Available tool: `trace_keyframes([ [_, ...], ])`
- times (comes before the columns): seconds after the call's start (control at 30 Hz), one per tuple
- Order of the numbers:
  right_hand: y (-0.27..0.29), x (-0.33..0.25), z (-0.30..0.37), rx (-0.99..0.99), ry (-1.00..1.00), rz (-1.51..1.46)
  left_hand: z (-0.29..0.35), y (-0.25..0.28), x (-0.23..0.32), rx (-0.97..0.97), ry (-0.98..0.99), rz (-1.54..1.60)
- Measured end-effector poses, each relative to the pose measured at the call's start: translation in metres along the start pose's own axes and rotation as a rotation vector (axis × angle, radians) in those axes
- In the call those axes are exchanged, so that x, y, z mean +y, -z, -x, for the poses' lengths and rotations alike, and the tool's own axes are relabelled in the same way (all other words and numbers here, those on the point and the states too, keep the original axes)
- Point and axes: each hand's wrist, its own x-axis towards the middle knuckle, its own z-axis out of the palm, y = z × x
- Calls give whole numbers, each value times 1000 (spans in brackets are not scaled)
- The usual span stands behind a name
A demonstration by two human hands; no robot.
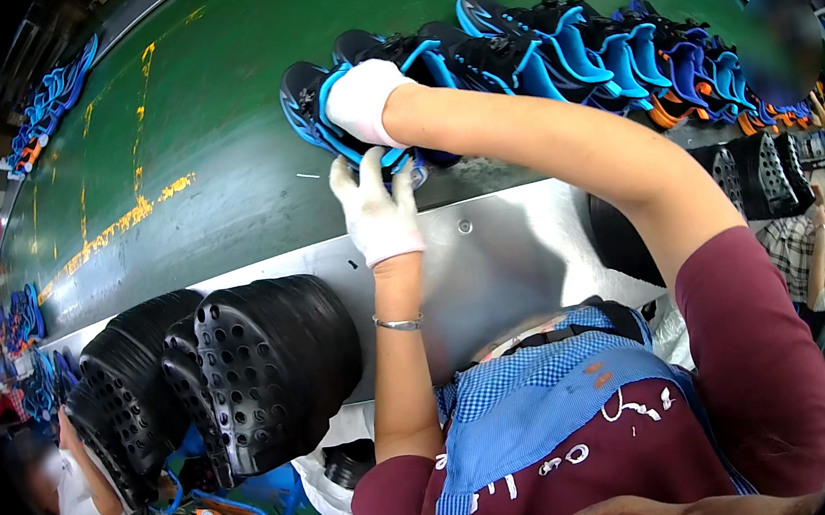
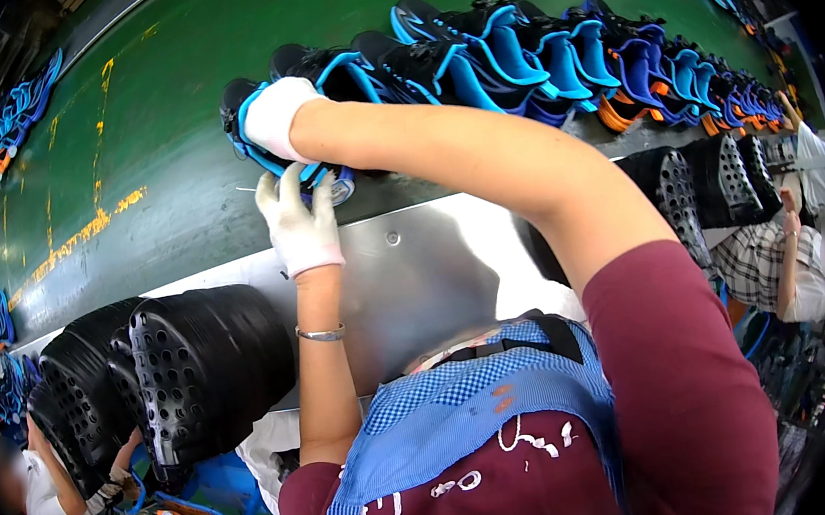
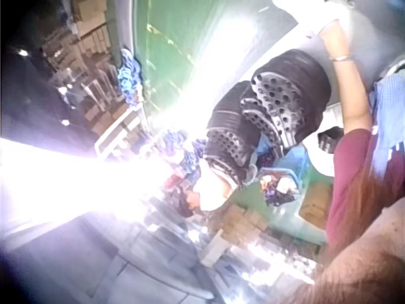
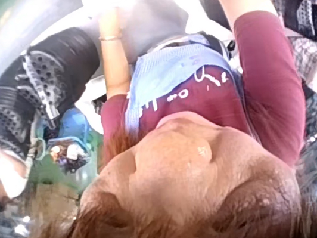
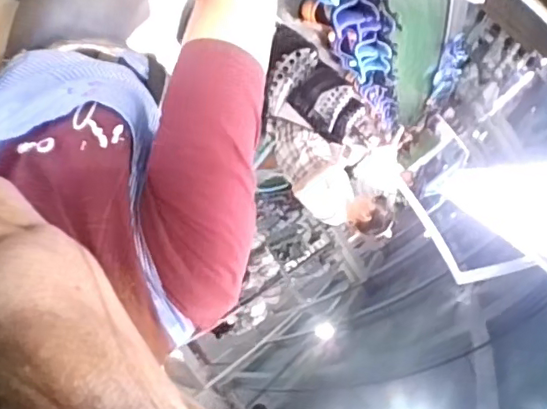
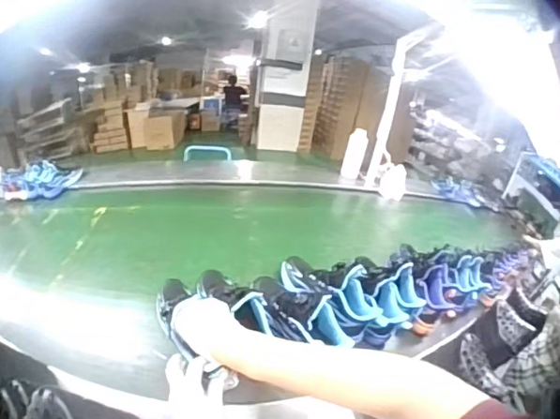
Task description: The person, wearing white gloves, picks up black plastic shoe shells and fits them into blue and black sneakers on a production line. The person takes components from a white bag and a metal table, inserting the black shells into the heel areas of the sneakers as they move along the conveyor.
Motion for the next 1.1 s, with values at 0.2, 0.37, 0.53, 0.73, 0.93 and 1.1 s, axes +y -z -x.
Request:
trace_keyframes([
  [0.2,72,28,78,78,-59,-108,-7,-6,-16,38,-53,-47],
  [0.37,133,76,247,351,-230,-124,-4,-2,-6,57,-40,-17],
  [0.53,95,88,407,538,-383,78,-3,-2,-11,44,-41,13],
  [0.73,43,53,463,224,-595,174,-5,2,-7,12,2,-2],
  [0.93,31,66,462,282,-534,195,-5,4,-6,-31,8,33],
  [1.1,61,84,481,453,-661,128,-3,7,-9,-10,-32,-18],
])
